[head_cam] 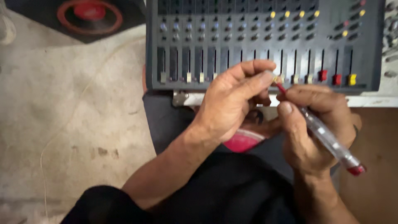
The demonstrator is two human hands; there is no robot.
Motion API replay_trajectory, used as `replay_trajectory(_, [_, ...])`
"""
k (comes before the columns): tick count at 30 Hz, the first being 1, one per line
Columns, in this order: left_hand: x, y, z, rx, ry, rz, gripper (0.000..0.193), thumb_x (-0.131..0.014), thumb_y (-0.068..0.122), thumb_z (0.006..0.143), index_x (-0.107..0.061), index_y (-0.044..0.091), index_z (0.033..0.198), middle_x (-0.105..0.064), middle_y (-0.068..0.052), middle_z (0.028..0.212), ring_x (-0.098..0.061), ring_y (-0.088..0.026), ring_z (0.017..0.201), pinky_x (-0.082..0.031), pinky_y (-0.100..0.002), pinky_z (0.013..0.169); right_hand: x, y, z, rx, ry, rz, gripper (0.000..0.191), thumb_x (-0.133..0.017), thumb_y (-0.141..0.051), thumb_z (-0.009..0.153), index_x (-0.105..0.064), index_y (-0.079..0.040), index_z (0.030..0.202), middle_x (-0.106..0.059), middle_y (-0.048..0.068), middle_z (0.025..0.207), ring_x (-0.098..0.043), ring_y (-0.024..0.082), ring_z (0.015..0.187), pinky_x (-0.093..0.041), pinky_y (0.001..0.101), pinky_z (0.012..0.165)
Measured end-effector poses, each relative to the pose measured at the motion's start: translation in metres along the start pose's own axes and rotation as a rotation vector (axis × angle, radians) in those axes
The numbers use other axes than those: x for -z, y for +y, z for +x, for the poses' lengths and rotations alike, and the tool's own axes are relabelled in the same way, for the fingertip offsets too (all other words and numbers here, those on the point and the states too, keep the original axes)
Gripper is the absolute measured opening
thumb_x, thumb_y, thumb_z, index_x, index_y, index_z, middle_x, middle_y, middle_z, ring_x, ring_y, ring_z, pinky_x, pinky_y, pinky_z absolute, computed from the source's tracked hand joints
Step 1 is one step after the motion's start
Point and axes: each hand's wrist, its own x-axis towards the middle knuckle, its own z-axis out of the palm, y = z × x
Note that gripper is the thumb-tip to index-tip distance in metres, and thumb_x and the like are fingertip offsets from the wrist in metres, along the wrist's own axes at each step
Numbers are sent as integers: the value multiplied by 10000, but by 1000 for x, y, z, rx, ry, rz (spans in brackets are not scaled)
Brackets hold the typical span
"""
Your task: The person sits at a workbench with an audio mixer and uses a screwdriver to remove and reinstall the mixer's rotary knobs, working on one knob at a time and setting removed knobs on the table among a pile of loose knobs.
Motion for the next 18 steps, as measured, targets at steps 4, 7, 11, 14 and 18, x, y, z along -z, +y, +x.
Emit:
replay_trajectory(4, [2,-3,4,3,22,2,282,-682,128,1035,-650,9,1288,-669,-26,978,-587,-99,820,-521,-254,753,3,4,0,13,-24,-17,191,-721,-83,1109,-584,49,1121,-703,172,1084,-678,151,904,-544,229,831])
replay_trajectory(7, [3,-4,-1,9,25,18,275,-689,141,1041,-663,16,1284,-640,-19,920,-601,-108,810,-511,-255,717,4,4,-2,-7,-28,42,208,-713,-115,1107,-582,45,1128,-698,162,1086,-668,142,896,-534,224,829])
replay_trajectory(11, [3,-4,0,-14,12,-3,257,-695,137,1050,-665,16,1275,-646,-16,947,-594,-107,817,-519,-258,756,2,4,0,-12,-27,97,236,-707,-160,1091,-579,27,1158,-688,139,1082,-670,137,894,-541,227,835])
replay_trajectory(14, [3,-4,3,-37,2,-5,247,-695,138,1057,-664,12,1267,-650,-16,963,-593,-107,838,-527,-263,790,0,3,2,-19,-33,113,244,-704,-169,1088,-571,28,1143,-684,130,1065,-682,149,921,-552,240,868])
replay_trajectory(18, [4,-4,2,-16,8,-19,241,-696,145,1056,-664,21,1260,-643,-26,914,-600,-113,810,-510,-252,750,-1,3,2,-18,-34,113,255,-704,-178,1102,-566,33,1137,-678,134,1065,-680,153,924,-548,242,866])
